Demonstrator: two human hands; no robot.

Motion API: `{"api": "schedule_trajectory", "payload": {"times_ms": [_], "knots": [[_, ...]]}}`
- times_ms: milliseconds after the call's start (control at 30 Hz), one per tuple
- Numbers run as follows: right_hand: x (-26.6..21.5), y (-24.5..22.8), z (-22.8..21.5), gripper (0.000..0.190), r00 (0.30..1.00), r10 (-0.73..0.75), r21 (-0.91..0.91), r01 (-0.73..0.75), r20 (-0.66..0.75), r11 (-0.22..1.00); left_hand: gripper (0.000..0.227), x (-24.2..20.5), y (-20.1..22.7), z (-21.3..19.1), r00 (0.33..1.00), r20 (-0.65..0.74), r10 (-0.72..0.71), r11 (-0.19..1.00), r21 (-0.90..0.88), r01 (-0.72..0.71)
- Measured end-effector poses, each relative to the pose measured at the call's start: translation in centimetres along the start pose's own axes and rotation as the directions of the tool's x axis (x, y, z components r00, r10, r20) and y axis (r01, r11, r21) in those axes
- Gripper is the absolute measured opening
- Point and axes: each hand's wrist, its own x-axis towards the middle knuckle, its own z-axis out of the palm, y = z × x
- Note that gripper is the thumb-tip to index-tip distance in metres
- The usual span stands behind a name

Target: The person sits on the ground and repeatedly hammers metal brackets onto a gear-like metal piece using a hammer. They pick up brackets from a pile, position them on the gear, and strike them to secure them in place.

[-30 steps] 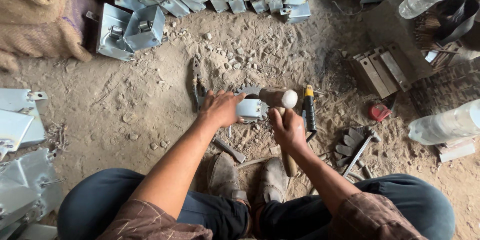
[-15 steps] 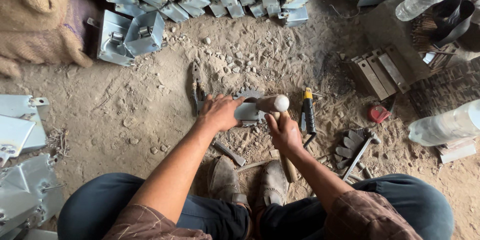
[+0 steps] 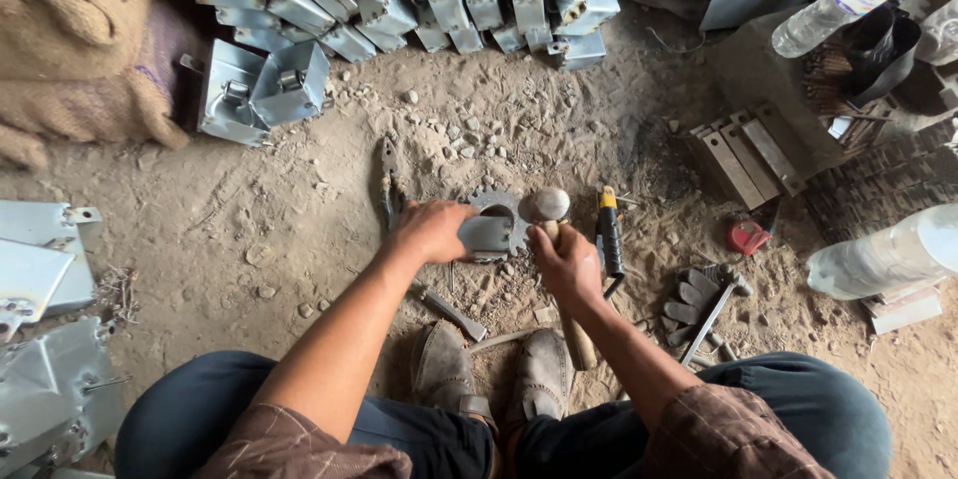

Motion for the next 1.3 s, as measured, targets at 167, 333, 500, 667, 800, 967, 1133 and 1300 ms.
{"api": "schedule_trajectory", "payload": {"times_ms": [167, 333, 500, 667, 800, 967, 1133, 1300], "knots": [[0.1, -2.2, -2.9, 0.034, 0.997, 0.029, 0.148, -0.018, -0.071, 0.989, 0.065, -0.3, 0.5, -1.5, 0.986, 0.114, -0.122, 0.970, -0.197, 0.143], [-1.1, -5.1, -6.6, 0.038, 0.956, -0.150, 0.323, 0.229, -0.251, 0.918, 0.058, 1.8, 0.0, -2.0, 0.973, -0.231, -0.017, 0.836, -0.537, -0.112], [-3.2, -5.7, -8.1, 0.026, 0.923, -0.275, 0.440, 0.372, -0.269, 0.817, 0.037, 4.2, 0.5, 3.8, 0.885, -0.440, -0.151, 0.612, -0.745, -0.266], [-3.7, -3.3, -7.7, 0.040, 0.933, -0.315, 0.352, 0.358, -0.176, 0.865, 0.024, 4.5, 1.7, 10.3, 0.629, -0.758, -0.172, 0.604, -0.585, -0.541], [-3.5, -2.5, -6.4, 0.031, 0.935, -0.341, 0.461, 0.344, -0.092, 0.818, 0.022, 2.5, 2.6, 11.8, 0.543, -0.839, -0.029, 0.768, -0.366, -0.525], [-4.3, -2.4, -4.8, 0.025, 0.967, -0.252, 0.408, 0.245, -0.036, 0.880, 0.019, 1.3, 3.7, 12.1, 0.635, -0.772, 0.022, 0.857, -0.313, -0.410], [-5.0, -2.9, -4.5, 0.023, 0.991, -0.069, 0.272, 0.035, 0.115, 0.962, 0.020, 2.0, 3.6, 12.2, 0.649, -0.759, 0.048, 0.812, -0.349, -0.468], [-4.5, -2.4, -7.0, 0.025, 0.969, -0.235, 0.265, 0.208, 0.075, 0.942, 0.026, 3.5, 3.2, 12.9, 0.777, -0.629, 0.040, 0.912, -0.295, -0.286]]}}
